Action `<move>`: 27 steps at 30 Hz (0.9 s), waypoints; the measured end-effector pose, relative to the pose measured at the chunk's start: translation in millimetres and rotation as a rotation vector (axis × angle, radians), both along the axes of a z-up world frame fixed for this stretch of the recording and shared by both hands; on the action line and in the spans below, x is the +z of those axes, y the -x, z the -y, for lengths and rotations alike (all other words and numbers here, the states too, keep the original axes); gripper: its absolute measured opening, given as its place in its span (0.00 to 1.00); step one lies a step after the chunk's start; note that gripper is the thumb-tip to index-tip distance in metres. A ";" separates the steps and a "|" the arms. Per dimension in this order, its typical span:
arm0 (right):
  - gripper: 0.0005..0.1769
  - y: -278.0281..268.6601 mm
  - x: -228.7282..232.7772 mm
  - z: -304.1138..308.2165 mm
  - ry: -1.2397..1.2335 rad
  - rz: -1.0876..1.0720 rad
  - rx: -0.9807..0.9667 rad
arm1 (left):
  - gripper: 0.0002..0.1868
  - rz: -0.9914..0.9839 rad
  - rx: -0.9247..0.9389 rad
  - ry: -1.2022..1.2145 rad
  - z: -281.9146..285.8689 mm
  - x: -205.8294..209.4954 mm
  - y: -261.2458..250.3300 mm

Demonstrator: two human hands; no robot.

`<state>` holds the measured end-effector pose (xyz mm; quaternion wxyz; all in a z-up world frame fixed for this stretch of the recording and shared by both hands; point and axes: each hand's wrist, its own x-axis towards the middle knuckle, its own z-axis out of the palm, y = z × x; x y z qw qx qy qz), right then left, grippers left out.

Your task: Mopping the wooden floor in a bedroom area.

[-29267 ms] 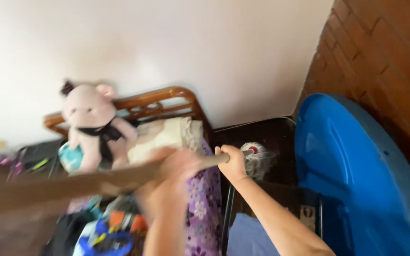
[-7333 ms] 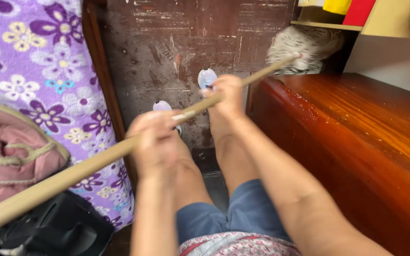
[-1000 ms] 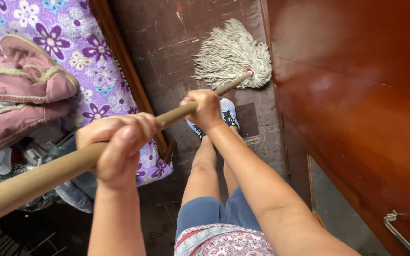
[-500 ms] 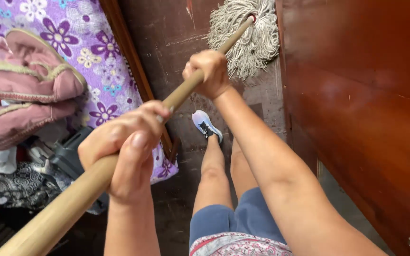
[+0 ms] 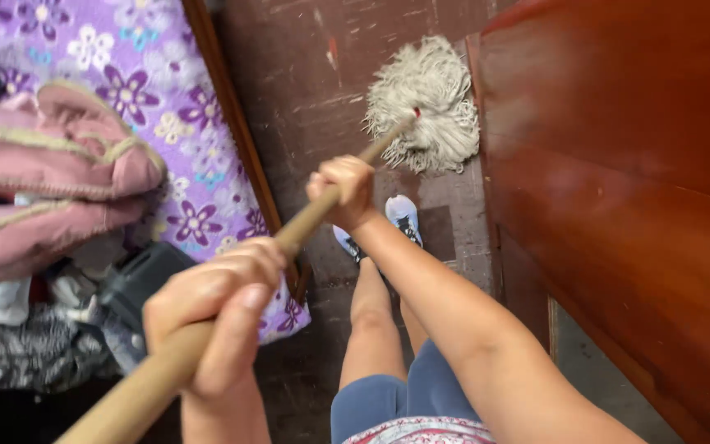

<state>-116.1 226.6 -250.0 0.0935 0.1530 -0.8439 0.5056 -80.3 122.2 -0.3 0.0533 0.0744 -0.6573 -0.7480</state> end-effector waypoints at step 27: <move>0.11 -206.5 46.5 124.0 0.117 0.318 0.607 | 0.15 0.393 0.739 0.254 56.8 63.6 -184.6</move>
